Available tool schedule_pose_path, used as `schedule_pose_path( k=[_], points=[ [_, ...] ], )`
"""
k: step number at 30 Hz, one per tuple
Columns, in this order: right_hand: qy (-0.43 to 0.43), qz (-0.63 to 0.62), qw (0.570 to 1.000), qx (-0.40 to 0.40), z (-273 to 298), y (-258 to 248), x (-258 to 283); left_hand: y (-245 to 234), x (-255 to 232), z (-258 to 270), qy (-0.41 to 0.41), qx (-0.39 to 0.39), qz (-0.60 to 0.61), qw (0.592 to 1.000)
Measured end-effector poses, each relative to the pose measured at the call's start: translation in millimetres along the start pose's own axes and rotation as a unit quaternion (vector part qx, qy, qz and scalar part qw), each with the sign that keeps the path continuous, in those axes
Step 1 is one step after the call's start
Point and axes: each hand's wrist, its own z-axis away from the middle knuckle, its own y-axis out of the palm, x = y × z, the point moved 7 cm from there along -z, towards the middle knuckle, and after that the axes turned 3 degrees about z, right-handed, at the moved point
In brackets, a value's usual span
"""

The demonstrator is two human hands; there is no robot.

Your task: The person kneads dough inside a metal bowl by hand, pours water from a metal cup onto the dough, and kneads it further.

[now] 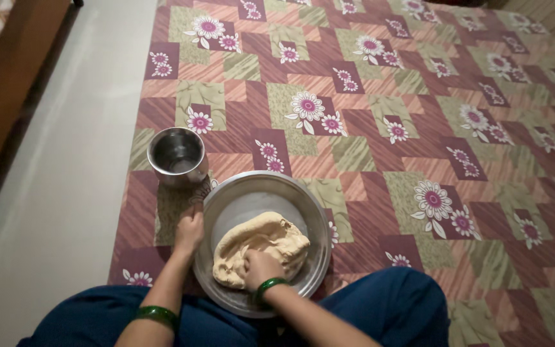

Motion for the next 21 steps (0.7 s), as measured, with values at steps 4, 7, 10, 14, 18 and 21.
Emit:
schedule_pose_path(
  k=[4, 7, 10, 14, 18, 21],
  points=[
    [0.01, -0.066, 0.987, -0.149, -7.8, -37.5, -54.9, -0.7, -0.4, -2.0, 0.012, -0.02, -0.016, 1.0],
    [0.055, -0.065, 0.995, -0.045, -20.6, -26.4, -88.6, 6.1, 16.5, -10.8, -0.006, -0.012, -0.022, 1.0],
    [0.085, -0.072, 0.993, -0.022, -21.5, -13.6, -81.1, 11.6, 38.8, -22.1, -0.011, -0.007, -0.029, 0.999],
    [0.0, -0.046, 0.998, -0.044, -30.8, -25.3, -43.3, 18.1, 47.2, -19.4, -0.018, 0.007, -0.059, 0.998],
    [0.021, 0.04, 0.993, 0.107, -59.5, -20.3, -21.9, 13.6, 25.6, -11.9, 0.013, -0.001, -0.009, 1.0],
    [0.064, 0.069, 0.977, 0.19, -83.5, -6.9, -27.1, 10.8, 20.6, -7.6, -0.018, 0.003, -0.02, 1.0]
  ],
)
